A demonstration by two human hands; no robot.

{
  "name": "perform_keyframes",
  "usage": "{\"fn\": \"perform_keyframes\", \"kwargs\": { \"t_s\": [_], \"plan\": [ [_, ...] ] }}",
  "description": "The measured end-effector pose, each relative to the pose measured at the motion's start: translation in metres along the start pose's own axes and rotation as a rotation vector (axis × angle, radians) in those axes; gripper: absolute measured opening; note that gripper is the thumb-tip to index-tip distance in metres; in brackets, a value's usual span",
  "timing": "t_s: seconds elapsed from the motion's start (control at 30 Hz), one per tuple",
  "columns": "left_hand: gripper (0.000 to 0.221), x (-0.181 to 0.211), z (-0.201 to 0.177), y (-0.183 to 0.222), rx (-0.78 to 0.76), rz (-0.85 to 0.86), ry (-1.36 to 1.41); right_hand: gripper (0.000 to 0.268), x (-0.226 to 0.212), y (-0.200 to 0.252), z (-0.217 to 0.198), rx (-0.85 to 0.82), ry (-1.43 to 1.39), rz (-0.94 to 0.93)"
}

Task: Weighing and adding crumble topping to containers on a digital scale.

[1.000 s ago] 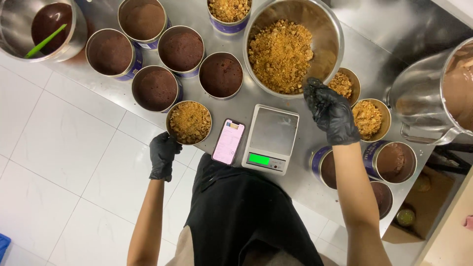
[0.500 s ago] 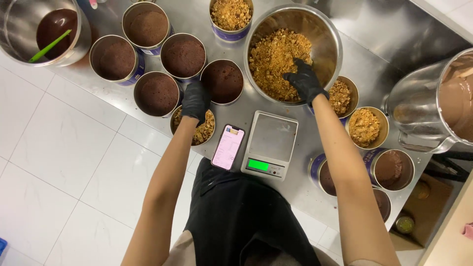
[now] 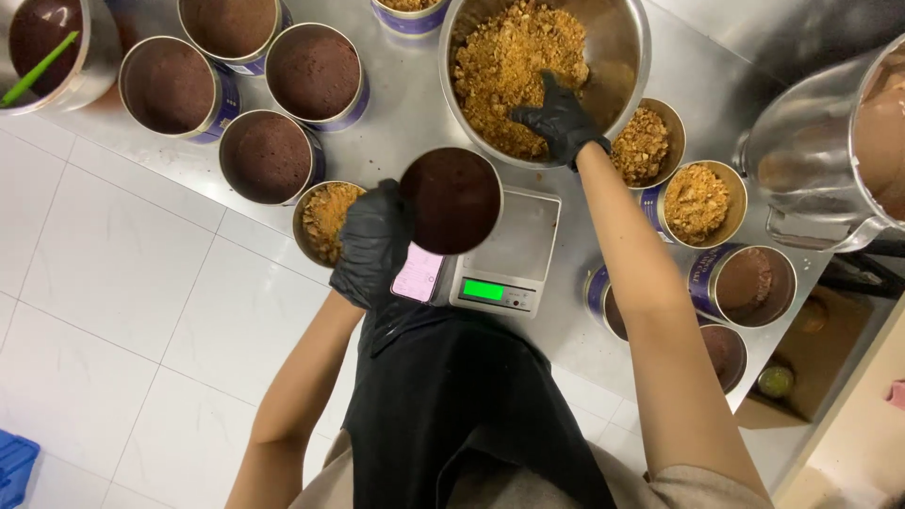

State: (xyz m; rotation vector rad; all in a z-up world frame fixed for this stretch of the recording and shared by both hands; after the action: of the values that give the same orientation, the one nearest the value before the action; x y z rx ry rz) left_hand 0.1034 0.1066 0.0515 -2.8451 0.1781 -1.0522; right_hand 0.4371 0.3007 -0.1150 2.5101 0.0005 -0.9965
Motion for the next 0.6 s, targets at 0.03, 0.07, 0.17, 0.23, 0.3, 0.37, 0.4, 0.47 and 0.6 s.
{"fn": "perform_keyframes", "kwargs": {
  "t_s": [0.03, 0.07, 0.17, 0.23, 0.3, 0.37, 0.4, 0.47, 0.6],
  "plan": [
    [0.009, 0.003, 0.013, 0.006, -0.006, -0.001, 0.001, 0.106, 0.0, 0.001, 0.002, -0.002, -0.002, 0.006],
    [0.012, 0.006, 0.025, 0.012, -0.036, 0.063, 0.097, 0.109, -0.002, 0.001, 0.003, -0.002, 0.017, -0.006],
    [0.013, 0.004, 0.078, 0.027, -0.145, 0.122, 0.13, 0.116, -0.008, 0.003, 0.008, -0.005, 0.107, 0.017],
    [0.011, 0.002, 0.109, 0.033, -0.225, 0.123, 0.069, 0.118, -0.008, 0.004, 0.007, -0.004, 0.177, 0.055],
    [0.011, 0.001, 0.129, 0.037, -0.311, 0.072, 0.209, 0.114, -0.006, 0.005, 0.007, 0.008, 0.151, 0.045],
    [0.013, 0.001, 0.134, 0.036, -0.305, 0.074, 0.212, 0.114, -0.002, 0.001, 0.009, 0.008, 0.153, 0.033],
    [0.015, 0.0, 0.137, 0.035, -0.295, 0.074, 0.216, 0.115, -0.001, -0.001, 0.01, 0.008, 0.158, 0.018],
    [0.012, -0.003, 0.138, 0.036, -0.27, 0.089, 0.214, 0.116, -0.005, 0.0, 0.01, -0.01, 0.157, 0.079],
    [0.012, 0.012, 0.106, 0.033, -0.195, 0.166, 0.231, 0.12, 0.025, -0.022, 0.025, -0.005, 0.204, 0.034]
  ]
}}
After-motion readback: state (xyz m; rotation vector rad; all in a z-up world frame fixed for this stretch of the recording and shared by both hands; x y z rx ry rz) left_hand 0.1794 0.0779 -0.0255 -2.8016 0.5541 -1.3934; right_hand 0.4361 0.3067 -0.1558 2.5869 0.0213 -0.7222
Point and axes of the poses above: each hand's wrist, its own y-axis away from the middle knuckle, its own z-axis out of the palm, x = y × z, the point moved 1 cm from there along -y, towards the middle knuckle, and after that the axes turned 2 degrees about z, right-handed, at the moved point
